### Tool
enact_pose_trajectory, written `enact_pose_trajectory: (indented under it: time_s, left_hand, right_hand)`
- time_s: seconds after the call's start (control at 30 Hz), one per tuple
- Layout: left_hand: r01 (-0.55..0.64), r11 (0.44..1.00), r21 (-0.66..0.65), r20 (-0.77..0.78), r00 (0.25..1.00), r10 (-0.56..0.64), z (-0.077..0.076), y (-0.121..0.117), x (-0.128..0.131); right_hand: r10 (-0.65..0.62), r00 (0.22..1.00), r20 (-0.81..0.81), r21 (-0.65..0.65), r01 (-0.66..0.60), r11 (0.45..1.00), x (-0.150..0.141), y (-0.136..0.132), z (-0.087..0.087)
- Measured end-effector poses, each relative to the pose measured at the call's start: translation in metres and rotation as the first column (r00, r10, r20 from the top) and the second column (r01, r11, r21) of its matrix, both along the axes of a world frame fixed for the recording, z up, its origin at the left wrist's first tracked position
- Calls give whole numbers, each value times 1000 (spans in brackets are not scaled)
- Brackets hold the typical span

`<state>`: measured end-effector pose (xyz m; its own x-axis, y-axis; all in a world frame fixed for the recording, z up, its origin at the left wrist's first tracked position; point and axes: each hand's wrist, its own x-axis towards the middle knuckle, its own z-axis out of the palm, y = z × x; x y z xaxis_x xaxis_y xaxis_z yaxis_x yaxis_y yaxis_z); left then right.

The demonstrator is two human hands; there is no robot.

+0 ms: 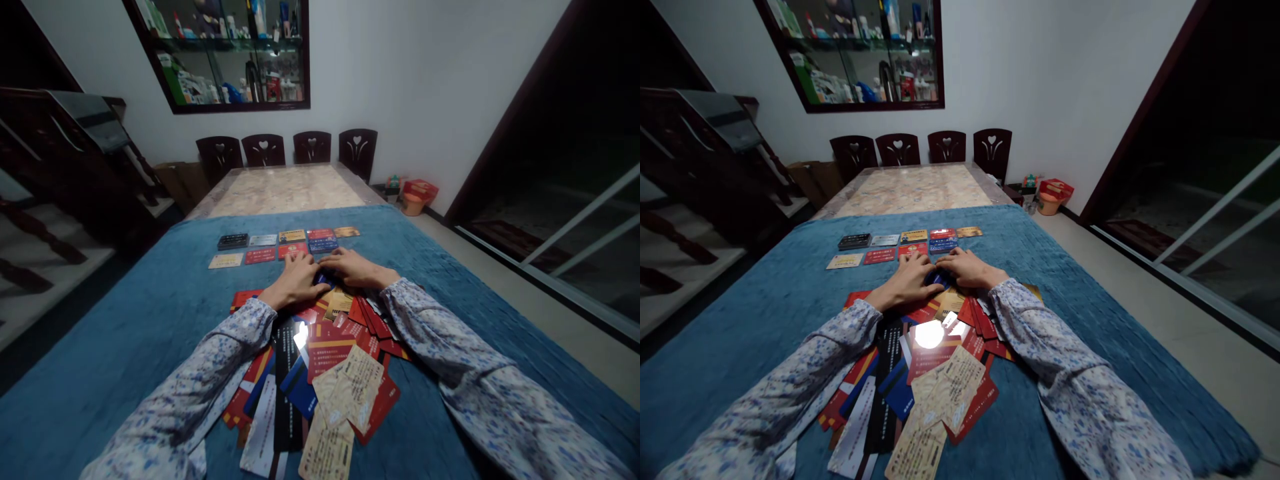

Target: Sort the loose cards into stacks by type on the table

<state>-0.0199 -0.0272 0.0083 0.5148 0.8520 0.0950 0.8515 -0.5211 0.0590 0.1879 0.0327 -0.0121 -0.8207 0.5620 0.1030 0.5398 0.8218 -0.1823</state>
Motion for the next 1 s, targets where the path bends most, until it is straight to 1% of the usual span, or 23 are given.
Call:
enact_pose_trajectory:
  time_s: [0.23, 0.37, 0.53, 0.63, 0.73, 0.9, 1.0]
  left_hand:
    - [-23, 1000, -9, -22, 999, 23, 3, -3, 5]
    - [-32, 999, -16, -34, 999, 32, 6, -3, 5]
    - [-35, 999, -16, -34, 999, 34, 5, 0, 2]
    - [-40, 999, -7, -7, 999, 39, 3, 1, -1]
    - [-37, 999, -11, 12, 999, 37, 3, 3, -4]
    - [-48, 999, -16, -33, 998, 48, 3, 4, -5]
    - [-55, 998, -16, -26, 998, 55, 3, 5, -6]
  right_hand:
    - [-45, 998, 50, 10, 45, 999, 0, 1, 0]
    - [-49, 998, 40, 10, 49, 999, 2, 3, 0]
    - [-63, 996, 58, 14, 63, 998, 5, 2, 1]
    - [-65, 996, 53, 13, 64, 998, 8, 3, 2]
    - [-57, 998, 33, 19, 56, 998, 10, 5, 0]
    - [-22, 1000, 13, 55, 21, 998, 14, 10, -6]
    - [1, 1000, -5, 75, 0, 997, 14, 11, -8]
